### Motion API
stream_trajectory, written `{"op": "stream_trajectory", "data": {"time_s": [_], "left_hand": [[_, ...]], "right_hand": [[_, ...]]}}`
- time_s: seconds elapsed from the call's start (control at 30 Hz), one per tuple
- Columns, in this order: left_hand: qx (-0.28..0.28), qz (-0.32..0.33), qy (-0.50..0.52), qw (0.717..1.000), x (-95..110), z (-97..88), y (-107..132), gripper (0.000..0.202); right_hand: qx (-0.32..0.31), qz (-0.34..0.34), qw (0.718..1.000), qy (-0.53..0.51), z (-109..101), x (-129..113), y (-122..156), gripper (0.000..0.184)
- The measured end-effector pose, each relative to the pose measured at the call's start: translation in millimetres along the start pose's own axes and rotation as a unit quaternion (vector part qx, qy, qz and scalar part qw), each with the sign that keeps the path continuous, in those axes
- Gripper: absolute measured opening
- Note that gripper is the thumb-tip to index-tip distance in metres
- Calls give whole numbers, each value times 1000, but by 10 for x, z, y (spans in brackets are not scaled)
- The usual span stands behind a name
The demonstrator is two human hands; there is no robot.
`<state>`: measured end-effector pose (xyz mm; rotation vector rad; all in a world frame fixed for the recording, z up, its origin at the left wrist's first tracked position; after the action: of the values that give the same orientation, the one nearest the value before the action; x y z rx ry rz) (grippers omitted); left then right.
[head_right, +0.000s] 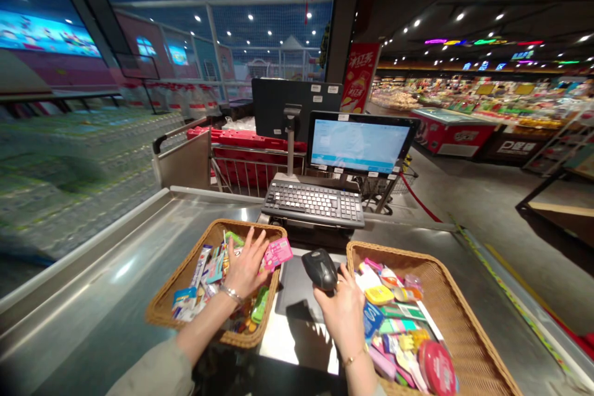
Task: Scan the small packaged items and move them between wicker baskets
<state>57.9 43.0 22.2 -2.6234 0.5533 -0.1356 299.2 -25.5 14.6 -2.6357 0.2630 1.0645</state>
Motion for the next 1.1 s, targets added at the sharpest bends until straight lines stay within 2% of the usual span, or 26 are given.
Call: {"op": "stream_trajectory", "data": {"time_s": [0.13,0.37,0.6,1.1], "left_hand": [[-4,10,-10,1000,76,9,-17,58],[-27,10,-8,1000,147,38,-55,57],[-24,19,-15,999,184,55,-72,60],[-23,30,8,999,268,66,-123,57]], "right_hand": [[0,-13,1000,0,5,-55,26,26],[-4,-23,1000,13,-25,-134,45,25],[-31,-26,999,36,-13,-206,33,21],[-33,-35,999,25,-41,-240,26,23]]}}
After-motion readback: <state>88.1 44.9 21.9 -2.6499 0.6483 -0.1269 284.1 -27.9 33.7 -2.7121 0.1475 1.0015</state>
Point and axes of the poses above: each hand's wrist, its own y-axis away from the middle knuckle, its own z-axis out of the palm, x = y × z, the point moved 10 cm from there along -y, towards the middle knuckle, and after that the axes turned 2 degrees about -y, right-handed, at the moved point
